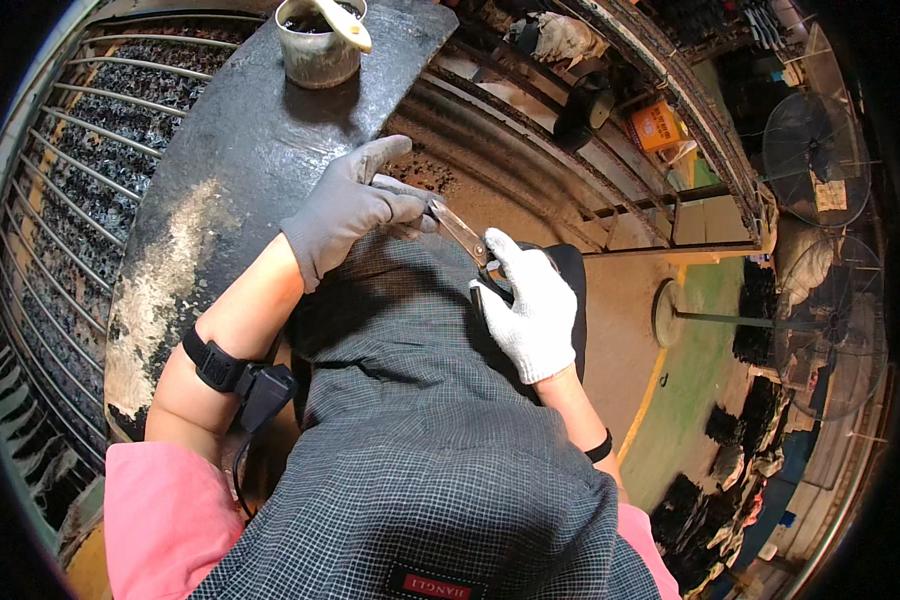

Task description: Applying black adhesive or paint to the edges of a shoe sole using a brush and then placing the shoe back onto a conveyor belt.

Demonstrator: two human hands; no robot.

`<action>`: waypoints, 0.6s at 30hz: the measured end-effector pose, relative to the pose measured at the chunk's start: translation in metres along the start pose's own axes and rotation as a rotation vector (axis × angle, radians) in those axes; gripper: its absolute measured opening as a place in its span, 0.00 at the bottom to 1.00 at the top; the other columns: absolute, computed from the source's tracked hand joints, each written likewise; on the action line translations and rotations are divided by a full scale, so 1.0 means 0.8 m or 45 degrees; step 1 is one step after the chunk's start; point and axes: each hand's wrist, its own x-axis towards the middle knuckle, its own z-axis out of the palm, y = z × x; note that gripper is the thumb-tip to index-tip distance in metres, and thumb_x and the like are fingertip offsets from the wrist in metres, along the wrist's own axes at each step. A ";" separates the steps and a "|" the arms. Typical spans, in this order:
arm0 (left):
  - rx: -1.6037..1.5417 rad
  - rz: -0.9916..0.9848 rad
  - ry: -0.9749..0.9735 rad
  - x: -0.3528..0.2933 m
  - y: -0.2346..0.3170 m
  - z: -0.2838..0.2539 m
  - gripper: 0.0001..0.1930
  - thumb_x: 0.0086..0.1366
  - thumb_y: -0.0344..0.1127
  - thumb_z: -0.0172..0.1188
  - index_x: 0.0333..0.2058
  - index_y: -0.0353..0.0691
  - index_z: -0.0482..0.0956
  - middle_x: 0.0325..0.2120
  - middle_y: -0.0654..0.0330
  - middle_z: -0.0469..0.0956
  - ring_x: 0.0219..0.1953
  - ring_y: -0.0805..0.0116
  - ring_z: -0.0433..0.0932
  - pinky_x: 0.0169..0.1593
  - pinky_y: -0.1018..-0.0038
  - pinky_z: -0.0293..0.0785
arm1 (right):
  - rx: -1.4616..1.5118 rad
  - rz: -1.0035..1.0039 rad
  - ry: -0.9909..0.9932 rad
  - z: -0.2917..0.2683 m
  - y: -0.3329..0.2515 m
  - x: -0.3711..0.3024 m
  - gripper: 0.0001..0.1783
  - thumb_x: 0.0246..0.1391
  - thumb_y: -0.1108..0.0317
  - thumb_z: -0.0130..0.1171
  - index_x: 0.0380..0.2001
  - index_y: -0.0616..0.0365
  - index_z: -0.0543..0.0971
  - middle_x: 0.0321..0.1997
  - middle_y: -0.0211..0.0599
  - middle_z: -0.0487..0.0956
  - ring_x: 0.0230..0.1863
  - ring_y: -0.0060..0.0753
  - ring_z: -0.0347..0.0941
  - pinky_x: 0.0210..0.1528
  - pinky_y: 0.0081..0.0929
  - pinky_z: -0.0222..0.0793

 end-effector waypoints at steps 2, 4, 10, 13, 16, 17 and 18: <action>0.028 0.000 0.008 -0.001 0.002 0.002 0.43 0.63 0.19 0.64 0.73 0.24 0.49 0.42 0.42 0.86 0.40 0.61 0.87 0.43 0.72 0.83 | -0.011 -0.002 -0.020 -0.001 0.000 0.001 0.31 0.47 0.64 0.74 0.58 0.49 0.81 0.34 0.36 0.80 0.36 0.39 0.79 0.41 0.33 0.77; 0.068 0.001 0.011 -0.003 0.002 0.004 0.43 0.63 0.19 0.64 0.73 0.24 0.49 0.42 0.43 0.86 0.40 0.62 0.87 0.43 0.72 0.83 | -0.019 -0.001 -0.027 -0.001 -0.001 -0.002 0.31 0.47 0.64 0.74 0.58 0.49 0.81 0.34 0.36 0.80 0.36 0.39 0.79 0.41 0.33 0.77; 0.098 -0.040 -0.012 -0.002 0.003 0.004 0.45 0.62 0.19 0.65 0.74 0.28 0.50 0.41 0.43 0.86 0.38 0.63 0.87 0.39 0.73 0.83 | -0.023 -0.002 -0.037 -0.003 -0.004 -0.004 0.31 0.48 0.65 0.73 0.58 0.50 0.81 0.34 0.36 0.80 0.35 0.40 0.79 0.40 0.33 0.77; 0.073 -0.018 -0.042 -0.002 0.004 0.004 0.46 0.61 0.18 0.65 0.74 0.30 0.51 0.41 0.43 0.86 0.38 0.64 0.87 0.38 0.73 0.83 | -0.021 -0.001 -0.054 -0.002 -0.001 -0.006 0.31 0.48 0.65 0.72 0.59 0.50 0.81 0.34 0.37 0.79 0.34 0.39 0.79 0.39 0.33 0.76; 0.058 0.002 -0.055 -0.003 0.005 0.005 0.46 0.60 0.17 0.65 0.74 0.30 0.52 0.40 0.44 0.86 0.38 0.63 0.87 0.38 0.73 0.83 | -0.045 -0.018 -0.070 0.000 0.002 -0.006 0.31 0.49 0.65 0.72 0.59 0.50 0.80 0.35 0.37 0.79 0.34 0.39 0.79 0.39 0.32 0.76; 0.059 0.007 -0.044 -0.003 0.005 0.005 0.46 0.60 0.17 0.65 0.74 0.30 0.52 0.40 0.44 0.86 0.38 0.63 0.87 0.38 0.74 0.83 | -0.026 -0.003 -0.075 0.001 0.002 -0.005 0.31 0.49 0.65 0.72 0.59 0.50 0.80 0.35 0.37 0.80 0.34 0.39 0.79 0.39 0.32 0.77; 0.060 0.013 -0.034 -0.003 0.006 0.005 0.46 0.59 0.17 0.65 0.74 0.30 0.52 0.40 0.44 0.86 0.38 0.63 0.87 0.38 0.74 0.83 | -0.008 0.011 -0.080 0.001 0.003 -0.005 0.30 0.50 0.65 0.72 0.59 0.50 0.80 0.35 0.37 0.80 0.34 0.40 0.79 0.39 0.33 0.77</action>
